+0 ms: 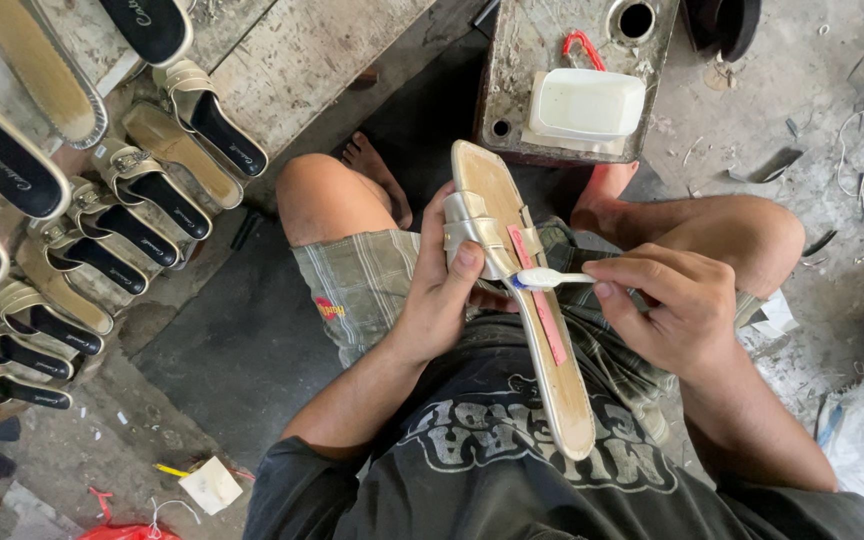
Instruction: The person sits on the floor and cleans the soles of several beige sandals using a toothbrush and a white liquid from a container. They repeatedly dip the brush into the liquid and scrub the bottom of each sandal before placing it on a nearby wooden bench.
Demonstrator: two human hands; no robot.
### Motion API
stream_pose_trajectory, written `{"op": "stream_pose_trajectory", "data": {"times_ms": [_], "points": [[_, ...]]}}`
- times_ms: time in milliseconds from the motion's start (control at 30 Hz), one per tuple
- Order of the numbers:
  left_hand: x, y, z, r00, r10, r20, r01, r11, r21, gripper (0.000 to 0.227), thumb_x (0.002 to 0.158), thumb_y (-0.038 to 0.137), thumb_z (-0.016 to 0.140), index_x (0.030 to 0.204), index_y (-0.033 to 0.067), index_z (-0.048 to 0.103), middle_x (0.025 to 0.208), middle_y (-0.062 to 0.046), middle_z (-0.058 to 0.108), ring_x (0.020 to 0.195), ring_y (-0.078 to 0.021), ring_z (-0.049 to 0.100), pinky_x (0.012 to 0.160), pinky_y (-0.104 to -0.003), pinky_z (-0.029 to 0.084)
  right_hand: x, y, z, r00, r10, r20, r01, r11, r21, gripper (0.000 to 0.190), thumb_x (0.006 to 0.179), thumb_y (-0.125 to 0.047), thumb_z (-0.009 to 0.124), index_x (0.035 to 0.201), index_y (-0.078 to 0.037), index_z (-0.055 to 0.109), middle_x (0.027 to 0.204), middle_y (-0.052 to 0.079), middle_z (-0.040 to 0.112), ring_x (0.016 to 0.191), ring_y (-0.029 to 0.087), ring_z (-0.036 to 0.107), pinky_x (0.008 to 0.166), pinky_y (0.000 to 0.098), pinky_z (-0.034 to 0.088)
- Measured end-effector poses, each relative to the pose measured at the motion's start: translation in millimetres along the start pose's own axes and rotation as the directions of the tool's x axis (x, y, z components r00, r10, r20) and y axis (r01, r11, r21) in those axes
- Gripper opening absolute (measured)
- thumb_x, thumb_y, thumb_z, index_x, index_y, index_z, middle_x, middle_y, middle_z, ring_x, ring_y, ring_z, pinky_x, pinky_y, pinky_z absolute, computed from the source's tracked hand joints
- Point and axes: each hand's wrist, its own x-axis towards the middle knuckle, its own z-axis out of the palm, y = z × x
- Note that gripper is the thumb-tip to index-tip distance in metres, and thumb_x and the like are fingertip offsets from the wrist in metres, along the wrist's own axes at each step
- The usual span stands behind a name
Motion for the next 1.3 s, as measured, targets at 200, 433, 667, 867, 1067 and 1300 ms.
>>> {"op": "stream_pose_trajectory", "data": {"times_ms": [200,433,667,867,1067,1300], "points": [[0,-2,0,1.0,0.007,-0.01,-0.006,1.0,0.02,0.081,0.105,0.053,0.051,0.163,0.0164,0.008,0.145,-0.017,0.051,0.117,-0.0266,0.067,0.073,-0.038,0.066,-4,0,-1,0.999,-0.006,-0.031,0.004,0.997,-0.078,0.015,0.09,0.003,0.074,0.104,-0.002,0.072,0.085,0.01,0.071,0.065,0.017,0.065,0.058,0.0286,0.048],[2,-23,-8,0.987,0.004,0.159,0.017,0.991,-0.132,0.085,0.104,0.056,0.055,0.166,0.0188,0.011,0.142,-0.017,0.053,0.109,-0.0257,0.068,0.071,-0.036,0.063,1,7,15,0.992,0.121,-0.033,-0.122,0.992,-0.02,0.013,0.094,0.002,0.074,0.106,-0.001,0.073,0.081,0.009,0.068,0.066,0.018,0.067,0.059,0.0289,0.049],[25,-50,-33,0.995,0.044,0.086,-0.009,0.931,-0.366,0.086,0.101,0.057,0.06,0.163,0.0162,0.017,0.151,-0.013,0.05,0.135,-0.0271,0.059,0.111,-0.049,0.054,11,3,25,0.994,0.097,-0.042,-0.1,0.993,-0.061,0.013,0.09,-0.002,0.076,0.102,-0.005,0.071,0.093,0.01,0.072,0.078,0.022,0.071,0.068,0.0315,0.057],[29,-63,-55,0.997,-0.039,0.064,0.065,0.879,-0.472,0.081,0.101,0.058,0.056,0.162,0.0184,0.022,0.152,-0.011,0.048,0.135,-0.0261,0.057,0.112,-0.048,0.051,-3,-5,26,0.99,0.116,0.075,-0.112,0.992,-0.053,0.013,0.088,-0.007,0.076,0.101,-0.008,0.075,0.09,0.008,0.073,0.074,0.024,0.072,0.062,0.0326,0.057],[15,-82,-61,0.923,-0.244,0.298,0.381,0.694,-0.611,0.084,0.103,0.057,0.053,0.162,0.0063,0.023,0.147,-0.019,0.055,0.13,-0.0295,0.061,0.107,-0.044,0.055,27,93,44,0.954,0.298,-0.037,-0.272,0.806,-0.526,0.011,0.101,-0.026,0.068,0.102,-0.02,0.078,0.084,0.006,0.069,0.066,0.029,0.067,0.054,0.0435,0.05],[14,-91,-61,0.927,-0.371,0.057,0.362,0.842,-0.399,0.065,0.105,0.05,0.054,0.157,0.0204,0.028,0.141,-0.015,0.055,0.111,-0.0282,0.061,0.079,-0.042,0.051,76,190,59,0.951,0.294,0.091,-0.079,0.521,-0.85,0.012,0.093,-0.025,0.064,0.097,-0.018,0.073,0.093,0.013,0.072,0.078,0.031,0.071,0.067,0.0435,0.052]]}}
